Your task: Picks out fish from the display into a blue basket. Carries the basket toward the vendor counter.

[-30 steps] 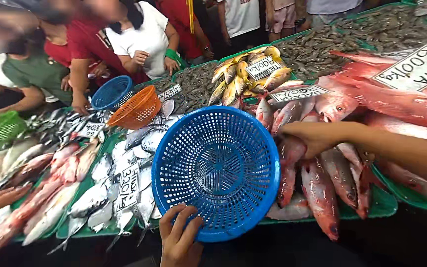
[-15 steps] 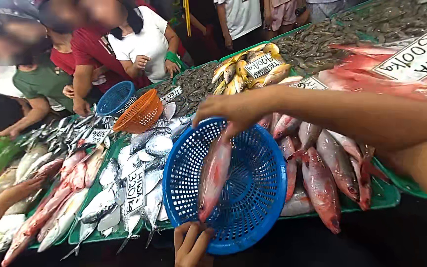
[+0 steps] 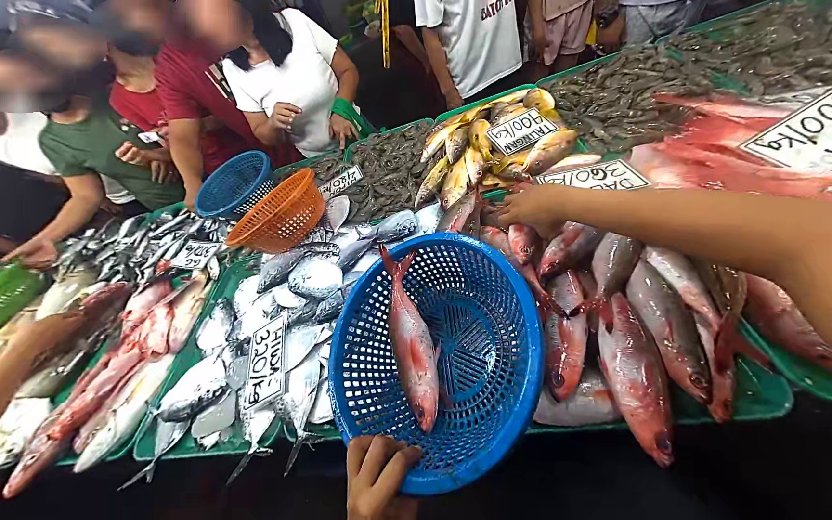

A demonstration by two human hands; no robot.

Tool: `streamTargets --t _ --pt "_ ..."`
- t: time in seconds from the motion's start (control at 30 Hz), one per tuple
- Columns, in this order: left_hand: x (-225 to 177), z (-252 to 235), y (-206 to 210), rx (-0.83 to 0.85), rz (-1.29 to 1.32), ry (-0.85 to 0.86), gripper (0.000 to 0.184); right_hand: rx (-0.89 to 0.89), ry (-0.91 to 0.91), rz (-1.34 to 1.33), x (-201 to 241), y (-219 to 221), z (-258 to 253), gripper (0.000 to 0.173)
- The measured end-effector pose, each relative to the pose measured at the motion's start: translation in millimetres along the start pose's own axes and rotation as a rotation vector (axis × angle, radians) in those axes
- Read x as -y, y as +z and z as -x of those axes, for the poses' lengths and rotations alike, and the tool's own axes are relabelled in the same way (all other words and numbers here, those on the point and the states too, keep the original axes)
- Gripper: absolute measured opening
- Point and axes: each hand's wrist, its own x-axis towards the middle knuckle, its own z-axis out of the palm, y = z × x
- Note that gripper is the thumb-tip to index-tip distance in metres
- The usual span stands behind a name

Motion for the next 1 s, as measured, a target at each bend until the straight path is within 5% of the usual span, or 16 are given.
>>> streamTargets --t 0.2,0.3,0.43,0.57,0.63,0.73,0.87,1.0 --pt "-4 4 6 -0.045 -0.007 -0.022 0.007 -0.04 -0.162 0.088 -6 -3 -10 0.055" --pt "-8 6 6 -0.041 0.003 -0.032 0.008 -0.18 -0.161 -0.117 -14 -2 0 0.049" --pt "-8 6 8 -0.038 -0.004 -0.031 0.007 -0.452 -0.091 -0.351 -9 -56 33 0.045" --pt "-10 0 2 0.002 -0.022 -0.036 0.009 -0.627 -0.459 -0.172 58 -123 64 0.042" --pt "-12 -1 0 0.02 -0.035 -0.041 0.009 -0.615 -0.53 -0.211 77 -135 70 0.063" --pt "-11 3 0 0.038 -0.03 -0.024 0.011 -0.511 -0.228 -0.137 48 -97 72 0.065" --pt "-4 8 4 -0.004 -0.009 -0.017 0.014 -0.005 0.161 -0.17 4 18 74 0.064" --pt "-3 5 6 -0.014 -0.018 0.002 0.013 -0.228 0.081 -0.173 -9 67 81 0.051"
